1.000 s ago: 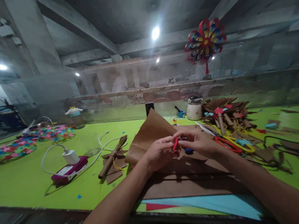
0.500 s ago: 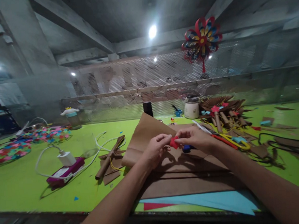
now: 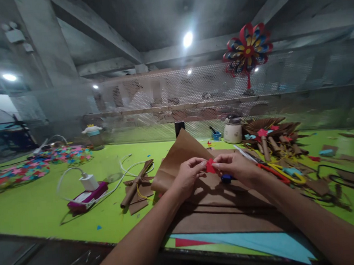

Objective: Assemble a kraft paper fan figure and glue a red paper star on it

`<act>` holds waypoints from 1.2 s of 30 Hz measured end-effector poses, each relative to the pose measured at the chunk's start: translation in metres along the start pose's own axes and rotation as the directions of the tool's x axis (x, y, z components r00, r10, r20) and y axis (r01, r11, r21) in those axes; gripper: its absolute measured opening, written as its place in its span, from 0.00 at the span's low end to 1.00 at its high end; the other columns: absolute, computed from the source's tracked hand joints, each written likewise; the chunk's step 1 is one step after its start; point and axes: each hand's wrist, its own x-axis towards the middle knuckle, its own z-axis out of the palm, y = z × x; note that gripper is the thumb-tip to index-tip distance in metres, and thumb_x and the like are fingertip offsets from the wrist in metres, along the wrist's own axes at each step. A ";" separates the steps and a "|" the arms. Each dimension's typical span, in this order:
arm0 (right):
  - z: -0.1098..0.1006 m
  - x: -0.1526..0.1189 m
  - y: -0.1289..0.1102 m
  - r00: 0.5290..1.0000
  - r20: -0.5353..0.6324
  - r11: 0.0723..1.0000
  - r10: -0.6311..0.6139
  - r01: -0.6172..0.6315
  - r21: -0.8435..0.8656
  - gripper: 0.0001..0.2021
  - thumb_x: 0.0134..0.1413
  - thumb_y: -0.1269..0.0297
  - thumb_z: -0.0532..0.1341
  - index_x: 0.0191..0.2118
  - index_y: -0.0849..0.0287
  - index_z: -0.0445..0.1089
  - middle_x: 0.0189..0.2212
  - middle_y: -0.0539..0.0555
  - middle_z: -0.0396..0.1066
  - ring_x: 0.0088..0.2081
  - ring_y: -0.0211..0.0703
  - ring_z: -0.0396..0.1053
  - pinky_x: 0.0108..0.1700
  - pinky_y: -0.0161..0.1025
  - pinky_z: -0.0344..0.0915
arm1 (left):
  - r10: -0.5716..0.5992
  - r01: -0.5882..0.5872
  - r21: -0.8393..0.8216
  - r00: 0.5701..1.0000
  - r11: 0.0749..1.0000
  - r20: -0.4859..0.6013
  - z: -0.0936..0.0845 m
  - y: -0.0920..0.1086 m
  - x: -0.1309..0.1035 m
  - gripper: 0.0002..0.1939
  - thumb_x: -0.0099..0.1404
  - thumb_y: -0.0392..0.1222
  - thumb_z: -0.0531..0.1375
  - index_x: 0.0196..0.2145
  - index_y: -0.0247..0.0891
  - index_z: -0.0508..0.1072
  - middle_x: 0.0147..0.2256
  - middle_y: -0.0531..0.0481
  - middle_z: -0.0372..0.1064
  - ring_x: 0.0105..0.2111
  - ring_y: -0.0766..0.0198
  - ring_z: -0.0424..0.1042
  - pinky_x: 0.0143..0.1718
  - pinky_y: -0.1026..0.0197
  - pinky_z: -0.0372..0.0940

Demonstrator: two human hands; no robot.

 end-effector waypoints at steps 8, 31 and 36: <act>0.000 0.000 0.014 1.000 -0.023 0.988 0.016 -0.019 -0.155 0.17 0.34 0.50 0.66 0.26 0.60 0.71 0.25 0.55 0.70 0.28 0.42 0.65 0.30 0.37 0.61 | 0.287 -0.103 0.472 0.897 0.875 -0.337 -0.060 0.081 -0.023 0.15 0.52 0.49 0.58 0.31 0.33 0.70 0.27 0.47 0.69 0.27 0.66 0.68 0.30 0.64 0.61; 0.029 0.004 0.035 0.978 0.200 0.952 -0.057 0.114 -0.284 0.14 0.42 0.55 0.61 0.24 0.63 0.65 0.44 0.62 0.66 0.40 0.48 0.68 0.42 0.42 0.64 | 0.282 0.585 0.805 0.760 0.095 -0.585 -0.164 0.072 -0.105 0.14 0.56 0.49 0.51 0.26 0.34 0.66 0.25 0.41 0.67 0.24 0.56 0.66 0.23 0.62 0.52; 0.028 0.009 0.043 0.977 0.204 0.948 -0.069 0.128 -0.293 0.15 0.42 0.54 0.61 0.24 0.63 0.65 0.43 0.61 0.67 0.38 0.46 0.68 0.41 0.41 0.65 | 0.448 0.594 0.803 0.709 0.035 -0.544 -0.152 0.091 -0.135 0.12 0.59 0.47 0.48 0.31 0.36 0.63 0.26 0.42 0.66 0.29 0.54 0.68 0.28 0.59 0.56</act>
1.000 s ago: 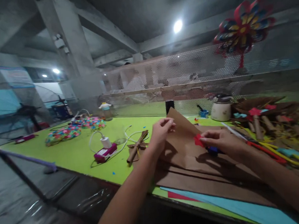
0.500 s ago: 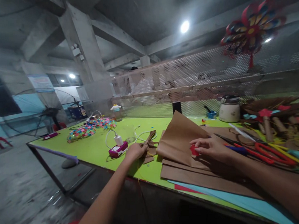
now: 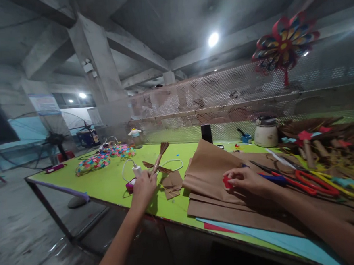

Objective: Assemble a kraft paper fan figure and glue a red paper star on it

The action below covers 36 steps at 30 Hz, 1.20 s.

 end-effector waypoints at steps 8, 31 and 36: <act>-0.001 0.001 -0.008 0.997 -0.042 0.996 -0.063 0.066 0.057 0.15 0.42 0.54 0.61 0.24 0.63 0.66 0.41 0.60 0.68 0.37 0.45 0.67 0.40 0.42 0.64 | 0.049 -0.042 -0.835 0.999 0.549 -0.018 -0.027 0.057 -0.041 0.20 0.54 0.49 0.59 0.40 0.37 0.58 0.30 0.46 0.72 0.29 0.60 0.71 0.31 0.60 0.64; -0.048 -0.038 -0.097 0.903 -0.353 0.908 -0.244 0.341 0.244 0.05 0.43 0.66 0.65 0.30 0.61 0.73 0.25 0.52 0.73 0.26 0.35 0.69 0.30 0.33 0.66 | 0.594 0.462 -0.885 0.729 -0.059 0.341 0.052 0.223 -0.070 0.17 0.57 0.46 0.58 0.41 0.39 0.57 0.21 0.57 0.61 0.17 0.75 0.56 0.19 0.71 0.49; -0.045 -0.034 -0.096 0.893 -0.380 0.932 -0.242 0.323 0.167 0.06 0.42 0.66 0.64 0.31 0.60 0.74 0.27 0.52 0.73 0.30 0.37 0.70 0.35 0.35 0.68 | 0.568 0.575 -0.818 0.686 -0.040 0.455 0.064 0.221 -0.072 0.23 0.52 0.45 0.62 0.44 0.41 0.60 0.23 0.58 0.58 0.19 0.76 0.57 0.21 0.72 0.51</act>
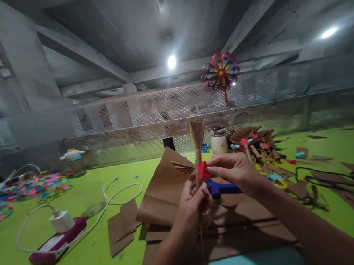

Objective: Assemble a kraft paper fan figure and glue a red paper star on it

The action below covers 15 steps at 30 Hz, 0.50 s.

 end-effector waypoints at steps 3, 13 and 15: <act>0.004 0.000 0.003 0.999 -0.043 0.999 0.014 -0.016 -0.048 0.08 0.40 0.64 0.65 0.30 0.62 0.73 0.26 0.53 0.73 0.29 0.38 0.70 0.33 0.36 0.68 | -0.021 0.021 -0.033 1.000 0.999 -0.017 0.001 -0.001 -0.002 0.23 0.50 0.44 0.62 0.44 0.40 0.61 0.23 0.58 0.57 0.19 0.76 0.56 0.22 0.71 0.51; 0.009 0.001 0.016 0.986 -0.156 0.993 0.050 -0.066 -0.096 0.11 0.38 0.61 0.66 0.28 0.62 0.69 0.24 0.52 0.72 0.25 0.36 0.68 0.27 0.34 0.67 | 0.023 -0.015 0.109 0.997 0.994 -0.070 0.013 0.008 -0.012 0.23 0.53 0.54 0.58 0.43 0.39 0.62 0.21 0.58 0.57 0.17 0.74 0.55 0.18 0.70 0.50; 0.009 0.000 0.016 0.984 -0.168 0.992 0.057 -0.075 -0.104 0.11 0.38 0.60 0.66 0.28 0.62 0.69 0.23 0.52 0.71 0.24 0.36 0.68 0.27 0.34 0.67 | 0.018 -0.009 0.129 0.998 0.992 -0.067 0.011 0.006 -0.008 0.24 0.52 0.56 0.58 0.41 0.37 0.62 0.19 0.59 0.55 0.16 0.74 0.53 0.17 0.70 0.49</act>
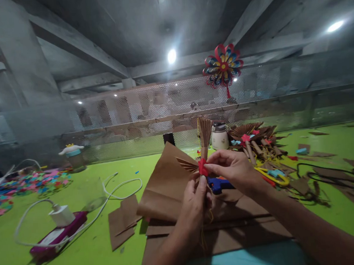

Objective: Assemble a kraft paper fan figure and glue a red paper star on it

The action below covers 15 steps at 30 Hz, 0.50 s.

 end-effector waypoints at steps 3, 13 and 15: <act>0.000 0.000 0.002 1.000 -0.017 1.000 0.007 -0.007 0.012 0.12 0.37 0.60 0.66 0.28 0.62 0.69 0.23 0.51 0.71 0.24 0.36 0.68 0.28 0.34 0.67 | 0.005 -0.005 0.014 1.000 1.000 -0.010 -0.003 -0.005 0.006 0.23 0.53 0.56 0.57 0.40 0.37 0.62 0.18 0.59 0.54 0.15 0.74 0.53 0.17 0.70 0.50; 0.003 -0.001 0.002 0.997 -0.081 0.998 -0.003 -0.002 -0.060 0.12 0.38 0.59 0.65 0.25 0.62 0.68 0.20 0.51 0.69 0.22 0.35 0.66 0.25 0.34 0.64 | 0.040 -0.040 0.013 0.999 0.999 0.004 -0.006 -0.010 0.007 0.21 0.55 0.55 0.56 0.41 0.38 0.60 0.17 0.60 0.52 0.14 0.74 0.51 0.16 0.71 0.50; 0.003 -0.001 0.003 0.997 -0.081 0.997 -0.006 0.000 -0.076 0.11 0.39 0.59 0.65 0.24 0.63 0.67 0.20 0.51 0.68 0.22 0.35 0.65 0.25 0.34 0.64 | 0.037 -0.037 0.006 0.999 0.999 0.001 -0.006 -0.011 0.008 0.20 0.55 0.55 0.56 0.39 0.38 0.61 0.17 0.60 0.52 0.15 0.74 0.51 0.16 0.71 0.51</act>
